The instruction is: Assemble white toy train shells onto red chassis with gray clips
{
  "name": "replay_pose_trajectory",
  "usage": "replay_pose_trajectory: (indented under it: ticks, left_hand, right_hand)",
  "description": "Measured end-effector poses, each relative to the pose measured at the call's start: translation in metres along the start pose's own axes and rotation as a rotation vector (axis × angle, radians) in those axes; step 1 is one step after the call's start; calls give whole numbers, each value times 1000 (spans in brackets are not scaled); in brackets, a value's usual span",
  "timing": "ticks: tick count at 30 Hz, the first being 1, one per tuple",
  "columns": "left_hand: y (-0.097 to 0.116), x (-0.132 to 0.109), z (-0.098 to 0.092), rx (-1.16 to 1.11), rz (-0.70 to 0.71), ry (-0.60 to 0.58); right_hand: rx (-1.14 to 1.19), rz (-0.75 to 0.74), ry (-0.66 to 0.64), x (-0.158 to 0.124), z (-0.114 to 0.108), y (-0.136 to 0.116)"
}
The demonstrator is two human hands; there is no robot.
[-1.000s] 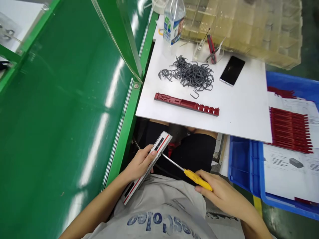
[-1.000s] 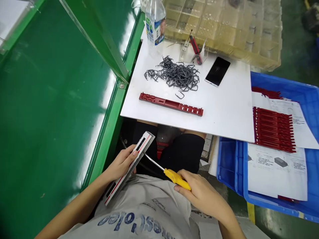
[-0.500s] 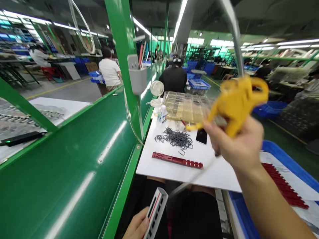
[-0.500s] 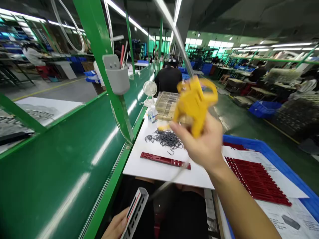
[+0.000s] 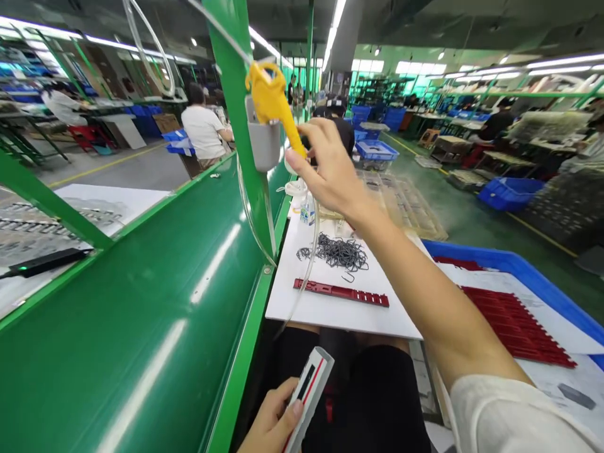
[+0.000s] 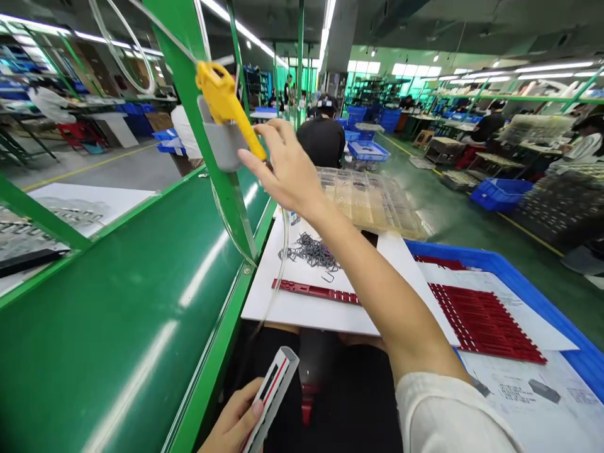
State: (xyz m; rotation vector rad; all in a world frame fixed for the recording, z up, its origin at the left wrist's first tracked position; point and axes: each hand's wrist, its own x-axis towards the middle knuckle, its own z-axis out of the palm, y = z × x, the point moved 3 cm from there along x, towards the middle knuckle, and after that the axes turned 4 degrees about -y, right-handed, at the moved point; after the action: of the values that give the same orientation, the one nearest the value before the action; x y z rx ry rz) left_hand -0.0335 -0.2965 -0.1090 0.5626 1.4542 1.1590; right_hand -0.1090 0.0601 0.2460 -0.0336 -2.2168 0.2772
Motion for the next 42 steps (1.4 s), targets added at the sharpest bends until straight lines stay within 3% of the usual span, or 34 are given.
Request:
replay_pose_trajectory:
  ticks: [3,6,8,10,12,15,19,22,25,27,29,31,36,42]
  left_hand:
    - [7,0,3,-12,3,-79]
    - [24,2,5,142,130,-80]
    - [37,6,9,294,234,-95]
    - [45,10,14,384,269,-136]
    - [47,15,18,443,248,-151]
    - [46,17,25,540,217,-138]
    - [57,17,38,713,323,-151]
    - [77,23,52,876,459,-169]
    - [102,35,69,1060,644,-203]
    - [119,44,78,1151,771,-215]
    - [136,53,84,1184,862,-218]
    - [149,63,89,1186,914,-244]
    - [170,82,92,1266,1037,-316]
    - [193,116,62,1368,902,-130]
  right_hand:
    - [-1,59,-94,-111,-10,15]
    - [-62,186,-459,-240,-1,32]
    - [-183,333,-581,-313,-3,42]
    - [-258,434,-613,-362,-13,52]
    - [-247,460,-603,-390,-29,61]
    - [-177,472,-574,-410,-59,77]
    - [-178,555,-478,-425,-94,78]
    - [-31,598,-283,-421,-108,44]
    - [388,521,-393,-407,-104,-5]
    - [532,435,-468,-397,-103,-27]
    - [556,406,-381,-392,-110,-33]
    - [561,417,-293,-394,-120,-29]
    - [451,424,-239,-409,-144,-15]
    - [298,615,9,-435,-173,41]
